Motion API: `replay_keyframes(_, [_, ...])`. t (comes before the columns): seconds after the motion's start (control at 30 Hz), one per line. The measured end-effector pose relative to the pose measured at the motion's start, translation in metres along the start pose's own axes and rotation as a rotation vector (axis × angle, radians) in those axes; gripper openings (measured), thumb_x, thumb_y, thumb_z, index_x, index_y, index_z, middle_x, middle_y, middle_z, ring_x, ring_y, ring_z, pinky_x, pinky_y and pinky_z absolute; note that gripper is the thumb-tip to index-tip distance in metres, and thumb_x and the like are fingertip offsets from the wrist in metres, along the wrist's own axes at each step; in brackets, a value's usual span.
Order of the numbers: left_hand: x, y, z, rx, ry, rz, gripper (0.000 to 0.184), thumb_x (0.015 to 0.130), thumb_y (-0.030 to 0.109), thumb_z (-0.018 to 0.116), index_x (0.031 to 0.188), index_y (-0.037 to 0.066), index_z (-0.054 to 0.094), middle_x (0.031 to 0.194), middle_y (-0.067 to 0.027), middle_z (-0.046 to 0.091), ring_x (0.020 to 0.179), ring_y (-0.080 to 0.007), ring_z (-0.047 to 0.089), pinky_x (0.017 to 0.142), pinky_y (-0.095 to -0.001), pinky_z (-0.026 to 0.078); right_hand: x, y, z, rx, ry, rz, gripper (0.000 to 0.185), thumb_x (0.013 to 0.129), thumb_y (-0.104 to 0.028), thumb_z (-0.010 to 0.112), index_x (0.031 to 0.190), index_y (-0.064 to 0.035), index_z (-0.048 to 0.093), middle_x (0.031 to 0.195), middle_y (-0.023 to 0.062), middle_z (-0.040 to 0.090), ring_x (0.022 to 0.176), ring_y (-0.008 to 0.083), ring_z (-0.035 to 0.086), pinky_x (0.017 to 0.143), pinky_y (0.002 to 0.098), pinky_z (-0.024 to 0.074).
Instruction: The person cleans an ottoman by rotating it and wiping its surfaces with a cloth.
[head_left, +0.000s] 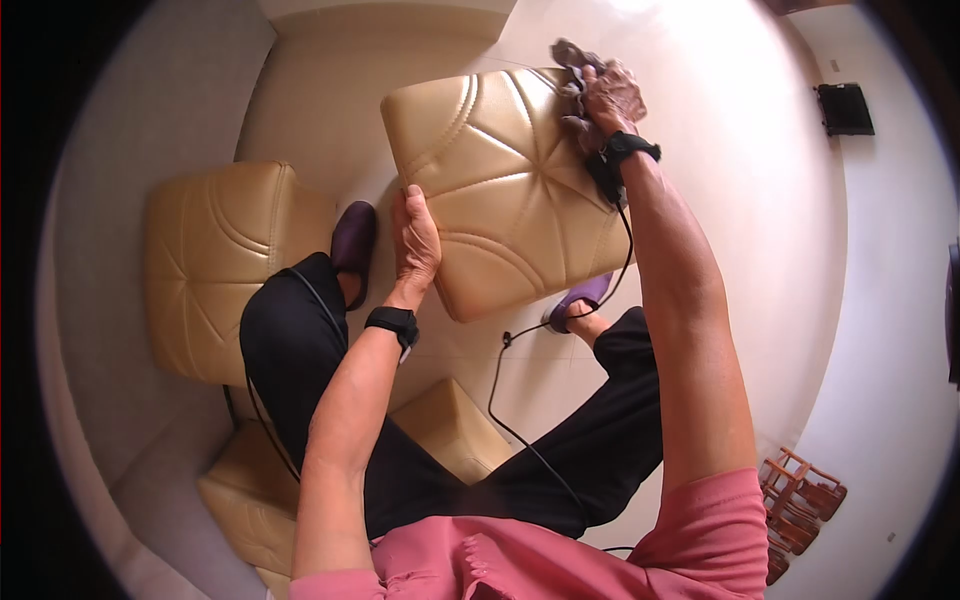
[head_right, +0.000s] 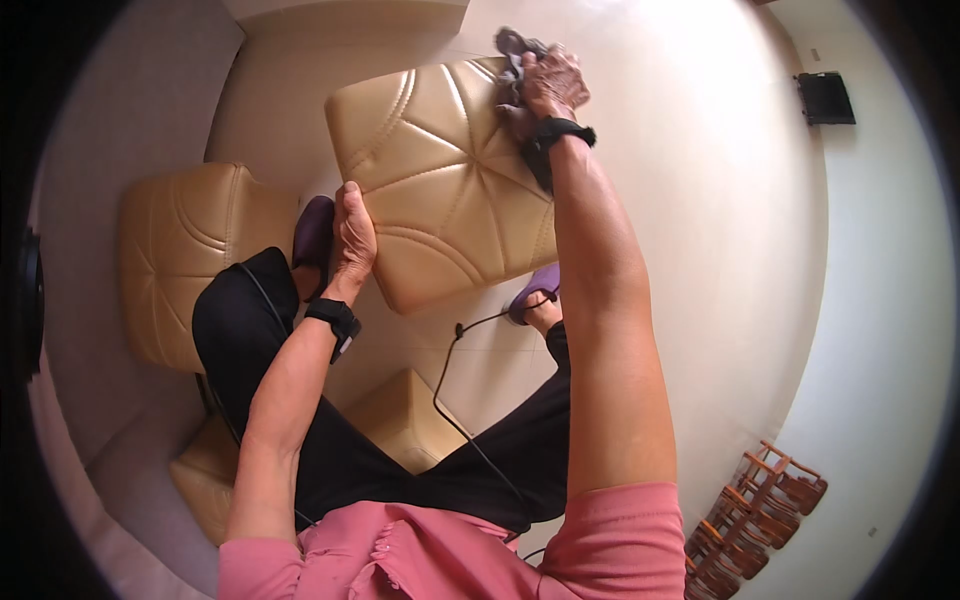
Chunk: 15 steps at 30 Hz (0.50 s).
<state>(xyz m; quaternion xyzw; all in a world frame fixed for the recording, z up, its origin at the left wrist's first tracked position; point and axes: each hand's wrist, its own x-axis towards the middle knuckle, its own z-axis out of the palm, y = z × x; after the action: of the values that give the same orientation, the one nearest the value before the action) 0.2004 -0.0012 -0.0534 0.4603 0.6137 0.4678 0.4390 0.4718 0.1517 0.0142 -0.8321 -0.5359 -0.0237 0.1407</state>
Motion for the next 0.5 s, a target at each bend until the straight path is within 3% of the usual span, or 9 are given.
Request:
replay_keyframes(0.1, [-0.002,-0.003,-0.008,0.016,0.015,-0.010,0.053,0.097,0.043,0.031,0.104,-0.006,0.050,0.100,-0.0271,0.053,0.095,-0.0414,0.049,0.086,-0.0433,0.038,-0.016,0.051,0.001,-0.025,-0.136,0.184,0.043,0.087,-0.048,0.049,0.103,-0.0090,0.061,0.107,0.0161,0.062,0.104,0.0342,0.059,0.083,0.0492,0.0461])
replay_keyframes(0.17, [-0.001,-0.011,-0.009,0.069,0.027,0.063,0.052,0.096,0.043,0.032,0.103,-0.006,0.050,0.100,-0.0288,0.053,0.095,-0.0432,0.050,0.085,-0.0449,0.038,-0.034,0.114,0.020,-0.084,-0.169,0.066,0.045,0.089,-0.049,0.046,0.101,-0.0078,0.060,0.104,0.0181,0.063,0.100,0.0367,0.060,0.080,0.0496,0.0480])
replay_keyframes(0.27, [-0.004,-0.010,-0.009,0.049,0.036,0.057,0.049,0.096,0.041,0.032,0.102,-0.004,0.051,0.100,-0.0281,0.054,0.095,-0.0434,0.050,0.084,-0.0456,0.039,-0.086,0.148,0.010,-0.100,-0.167,0.045,0.049,0.091,-0.050,0.043,0.100,-0.0053,0.060,0.098,0.0212,0.064,0.093,0.0402,0.062,0.077,0.0503,0.0501])
replay_keyframes(0.4, [-0.009,-0.006,-0.013,0.050,0.039,0.073,0.048,0.096,0.040,0.032,0.101,-0.003,0.052,0.099,-0.0269,0.055,0.094,-0.0433,0.050,0.084,-0.0456,0.039,-0.142,0.105,-0.034,0.054,0.008,0.198,0.047,0.092,-0.045,0.045,0.100,-0.0018,0.060,0.096,0.0236,0.061,0.092,0.0383,0.060,0.077,0.0479,0.0488])
replay_keyframes(0.5, [-0.015,-0.005,-0.011,0.014,0.025,0.059,0.048,0.096,0.039,0.032,0.104,-0.003,0.052,0.101,-0.0271,0.055,0.096,-0.0429,0.050,0.086,-0.0448,0.039,-0.173,0.069,-0.060,0.059,0.095,0.157,0.038,0.090,-0.036,0.050,0.102,-0.0007,0.056,0.106,0.0210,0.054,0.090,0.0379,0.061,0.076,0.0463,0.0515])
